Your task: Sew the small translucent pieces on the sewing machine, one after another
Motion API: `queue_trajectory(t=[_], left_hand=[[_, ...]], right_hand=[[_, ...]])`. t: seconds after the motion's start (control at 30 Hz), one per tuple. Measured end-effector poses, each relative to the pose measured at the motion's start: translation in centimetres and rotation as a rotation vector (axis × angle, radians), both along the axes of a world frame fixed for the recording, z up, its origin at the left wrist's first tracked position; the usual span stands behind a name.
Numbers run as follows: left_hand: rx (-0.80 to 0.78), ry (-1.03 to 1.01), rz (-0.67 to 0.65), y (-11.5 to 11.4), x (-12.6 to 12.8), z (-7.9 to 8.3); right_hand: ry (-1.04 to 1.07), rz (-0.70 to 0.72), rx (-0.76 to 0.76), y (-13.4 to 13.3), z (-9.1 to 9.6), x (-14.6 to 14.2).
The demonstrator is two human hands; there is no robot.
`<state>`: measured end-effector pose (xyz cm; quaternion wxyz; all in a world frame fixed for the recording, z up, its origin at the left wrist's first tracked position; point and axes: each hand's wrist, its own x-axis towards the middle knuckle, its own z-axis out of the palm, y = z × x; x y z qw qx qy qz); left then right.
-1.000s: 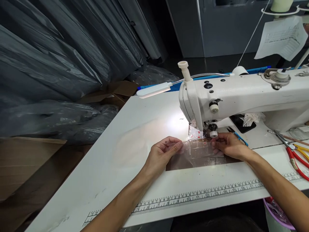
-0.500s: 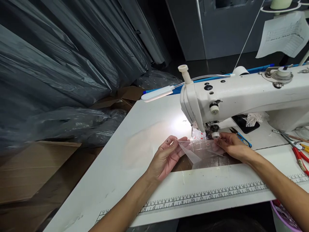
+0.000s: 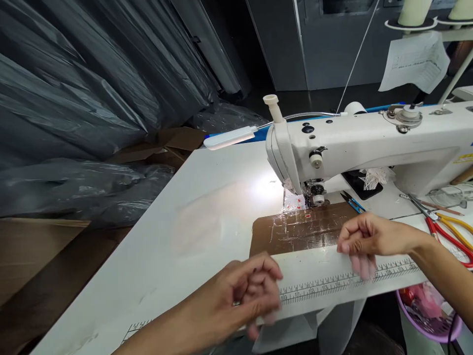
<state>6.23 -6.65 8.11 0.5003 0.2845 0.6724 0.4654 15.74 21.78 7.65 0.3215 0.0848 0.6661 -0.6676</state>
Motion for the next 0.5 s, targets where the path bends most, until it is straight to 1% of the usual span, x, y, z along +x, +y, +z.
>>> queue_trajectory(t=[0.03,0.1,0.17,0.2,0.27,0.33,0.43,0.5], left_hand=[[0.042,0.189,0.01,0.4,-0.6,-0.5],[0.132,0.631,0.06,1.6,-2.6,-1.9],[0.107,0.965,0.089,2.6,-4.9,-3.5],[0.068,1.081,0.079,3.0,-5.9,-4.2],[0.024,1.252,0.058,3.4,-7.3,-5.3],[0.038,1.393,0.045,3.3,-8.0,-6.0],[0.168,1.571,0.016,3.0,-8.3,-6.5],[0.274,1.621,-0.045,3.1,-8.4,-6.5]], right_hand=[[0.051,-0.027,0.07,0.3,-0.3,-0.7],[0.164,-0.155,0.218,0.6,-1.1,-2.6],[0.266,-0.245,0.379,0.4,-2.1,-4.6],[0.316,-0.264,0.461,0.3,-2.5,-5.5],[0.397,-0.277,0.608,-0.1,-3.0,-6.7],[0.434,-0.276,0.707,-0.5,-3.1,-7.1],[0.401,-0.263,0.84,-0.9,-2.8,-6.6],[0.376,-0.237,0.912,-1.1,-2.6,-6.0]])
